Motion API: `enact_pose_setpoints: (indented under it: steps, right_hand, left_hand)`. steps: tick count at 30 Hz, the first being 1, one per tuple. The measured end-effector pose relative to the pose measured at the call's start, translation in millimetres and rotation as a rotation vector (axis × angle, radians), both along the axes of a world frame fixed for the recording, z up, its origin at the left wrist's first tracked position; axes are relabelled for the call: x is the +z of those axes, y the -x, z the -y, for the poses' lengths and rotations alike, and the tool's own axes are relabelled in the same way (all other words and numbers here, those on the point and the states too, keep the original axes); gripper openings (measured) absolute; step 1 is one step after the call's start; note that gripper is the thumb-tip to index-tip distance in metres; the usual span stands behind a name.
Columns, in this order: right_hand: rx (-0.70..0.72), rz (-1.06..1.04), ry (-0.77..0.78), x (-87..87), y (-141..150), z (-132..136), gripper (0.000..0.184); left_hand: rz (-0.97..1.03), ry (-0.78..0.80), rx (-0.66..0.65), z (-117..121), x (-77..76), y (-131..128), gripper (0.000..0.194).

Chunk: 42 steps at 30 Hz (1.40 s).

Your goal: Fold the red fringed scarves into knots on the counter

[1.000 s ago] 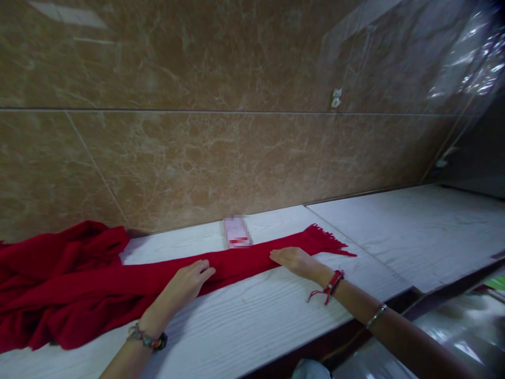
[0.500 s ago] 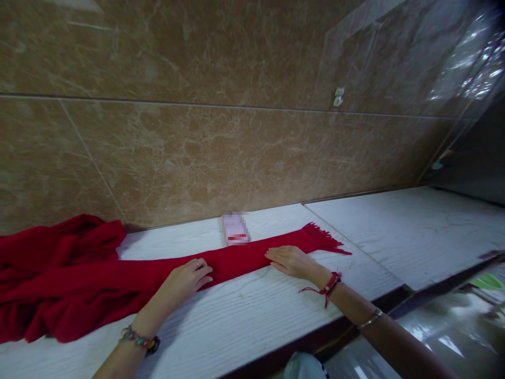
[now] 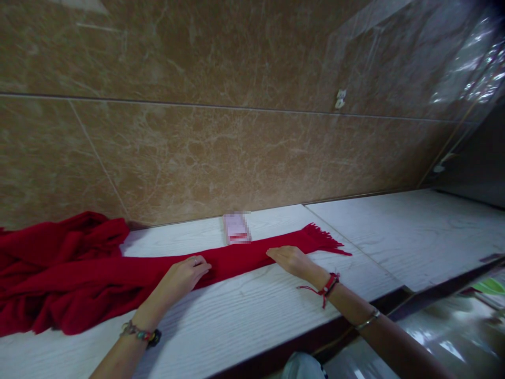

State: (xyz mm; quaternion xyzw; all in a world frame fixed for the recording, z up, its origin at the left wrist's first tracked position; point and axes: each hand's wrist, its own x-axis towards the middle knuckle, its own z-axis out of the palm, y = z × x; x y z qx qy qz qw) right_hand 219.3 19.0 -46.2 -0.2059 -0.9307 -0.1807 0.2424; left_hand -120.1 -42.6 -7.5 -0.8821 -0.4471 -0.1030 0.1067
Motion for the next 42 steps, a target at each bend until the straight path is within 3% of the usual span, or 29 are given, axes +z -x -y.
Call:
enact_pose_setpoints:
  steps: [7, 14, 26, 33, 42]
  right_hand:
    - [-0.033, -0.055, 0.016, 2.3, 2, 1, 0.027]
    - [-0.062, -0.077, 0.060, -0.7, 4, 0, 0.025]
    - [-0.059, -0.080, 0.008, 0.8, 16, 0, 0.022]
    - [-0.051, -0.114, -0.005, 7.1, 13, 5, 0.022]
    - [-0.023, -0.017, 0.002, 6.9, 11, 8, 0.021]
  left_hand:
    - [0.166, -0.048, 0.010, -2, -6.3, 3, 0.031]
    - [0.018, -0.042, -0.007, -2, -11.0, -4, 0.027]
    - [-0.012, -0.116, -0.042, -2, -13.9, -9, 0.032]
    - [-0.031, -0.193, -0.033, 2, -8.0, -15, 0.026]
    - [-0.093, -0.065, -0.067, 5, -8.2, -19, 0.024]
